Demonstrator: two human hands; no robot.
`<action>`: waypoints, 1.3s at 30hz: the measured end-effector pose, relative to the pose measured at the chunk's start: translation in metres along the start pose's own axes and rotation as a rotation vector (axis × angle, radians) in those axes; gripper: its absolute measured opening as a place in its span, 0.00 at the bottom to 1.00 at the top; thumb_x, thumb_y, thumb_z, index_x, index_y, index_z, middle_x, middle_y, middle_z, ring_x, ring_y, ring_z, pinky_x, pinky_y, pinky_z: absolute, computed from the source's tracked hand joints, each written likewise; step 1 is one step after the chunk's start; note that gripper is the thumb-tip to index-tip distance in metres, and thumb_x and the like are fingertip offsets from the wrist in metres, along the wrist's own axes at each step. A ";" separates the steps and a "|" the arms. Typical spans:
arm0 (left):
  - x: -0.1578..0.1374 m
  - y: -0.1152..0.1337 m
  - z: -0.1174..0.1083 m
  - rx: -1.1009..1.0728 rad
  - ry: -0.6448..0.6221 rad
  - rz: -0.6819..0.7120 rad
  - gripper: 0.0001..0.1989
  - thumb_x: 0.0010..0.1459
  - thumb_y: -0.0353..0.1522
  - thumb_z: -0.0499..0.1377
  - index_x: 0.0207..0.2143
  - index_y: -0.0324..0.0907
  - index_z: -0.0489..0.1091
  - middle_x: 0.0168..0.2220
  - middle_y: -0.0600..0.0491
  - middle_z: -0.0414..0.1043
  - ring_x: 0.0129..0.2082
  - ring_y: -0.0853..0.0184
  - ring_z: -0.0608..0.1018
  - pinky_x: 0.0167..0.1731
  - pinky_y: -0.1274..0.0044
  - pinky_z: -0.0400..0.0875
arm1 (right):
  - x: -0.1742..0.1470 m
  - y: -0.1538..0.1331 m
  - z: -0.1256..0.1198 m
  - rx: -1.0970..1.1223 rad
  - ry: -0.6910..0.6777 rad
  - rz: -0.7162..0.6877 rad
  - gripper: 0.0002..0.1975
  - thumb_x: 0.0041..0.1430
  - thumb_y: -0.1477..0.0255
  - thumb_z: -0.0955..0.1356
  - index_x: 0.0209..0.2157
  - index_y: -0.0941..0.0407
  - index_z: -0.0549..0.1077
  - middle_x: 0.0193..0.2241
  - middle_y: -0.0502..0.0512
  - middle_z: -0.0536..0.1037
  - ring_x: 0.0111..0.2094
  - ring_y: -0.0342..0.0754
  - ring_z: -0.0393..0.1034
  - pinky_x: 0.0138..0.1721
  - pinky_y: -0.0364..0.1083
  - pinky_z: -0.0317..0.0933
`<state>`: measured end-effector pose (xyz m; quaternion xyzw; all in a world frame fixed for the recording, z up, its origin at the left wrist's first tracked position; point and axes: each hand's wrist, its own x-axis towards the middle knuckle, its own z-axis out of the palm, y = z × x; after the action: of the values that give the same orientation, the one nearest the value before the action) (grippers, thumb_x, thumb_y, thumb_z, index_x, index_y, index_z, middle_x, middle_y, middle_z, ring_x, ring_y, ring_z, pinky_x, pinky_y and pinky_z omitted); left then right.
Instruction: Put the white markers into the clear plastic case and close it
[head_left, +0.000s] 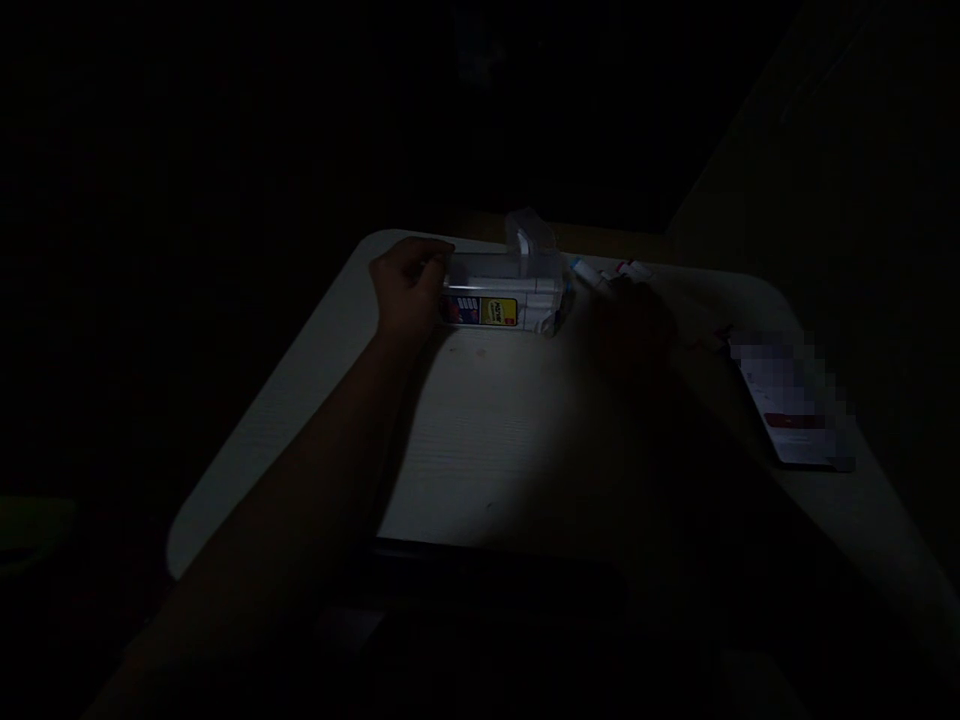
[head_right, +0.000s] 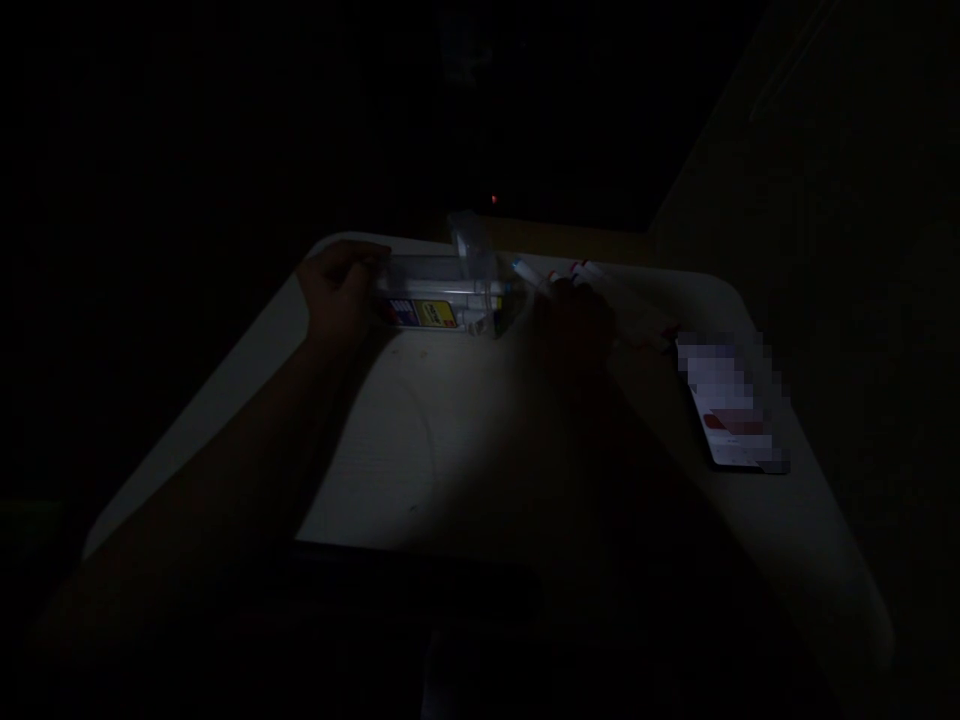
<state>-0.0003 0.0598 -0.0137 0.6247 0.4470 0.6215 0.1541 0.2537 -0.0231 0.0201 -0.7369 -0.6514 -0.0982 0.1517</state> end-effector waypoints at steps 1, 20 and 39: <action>0.000 0.000 0.000 -0.002 -0.009 -0.002 0.09 0.55 0.34 0.57 0.33 0.45 0.77 0.35 0.51 0.78 0.39 0.63 0.79 0.43 0.72 0.73 | -0.001 -0.002 0.001 -0.004 -0.003 -0.005 0.21 0.67 0.67 0.57 0.48 0.66 0.73 0.44 0.75 0.74 0.46 0.66 0.70 0.44 0.61 0.64; -0.001 0.007 -0.002 0.021 0.008 0.020 0.09 0.53 0.34 0.56 0.31 0.42 0.76 0.33 0.52 0.78 0.35 0.66 0.78 0.37 0.75 0.72 | 0.016 0.027 0.032 0.067 0.030 -0.118 0.20 0.58 0.76 0.61 0.48 0.59 0.77 0.47 0.67 0.75 0.49 0.61 0.68 0.51 0.63 0.64; -0.001 0.008 -0.002 -0.012 0.002 0.010 0.08 0.54 0.32 0.57 0.31 0.42 0.76 0.34 0.51 0.78 0.39 0.64 0.80 0.41 0.73 0.74 | 0.004 -0.005 0.026 0.245 0.179 -0.405 0.21 0.62 0.75 0.58 0.54 0.57 0.71 0.51 0.62 0.72 0.52 0.53 0.63 0.58 0.54 0.59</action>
<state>0.0011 0.0539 -0.0080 0.6254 0.4404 0.6253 0.1544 0.2481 -0.0096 -0.0028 -0.5560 -0.7767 -0.1119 0.2740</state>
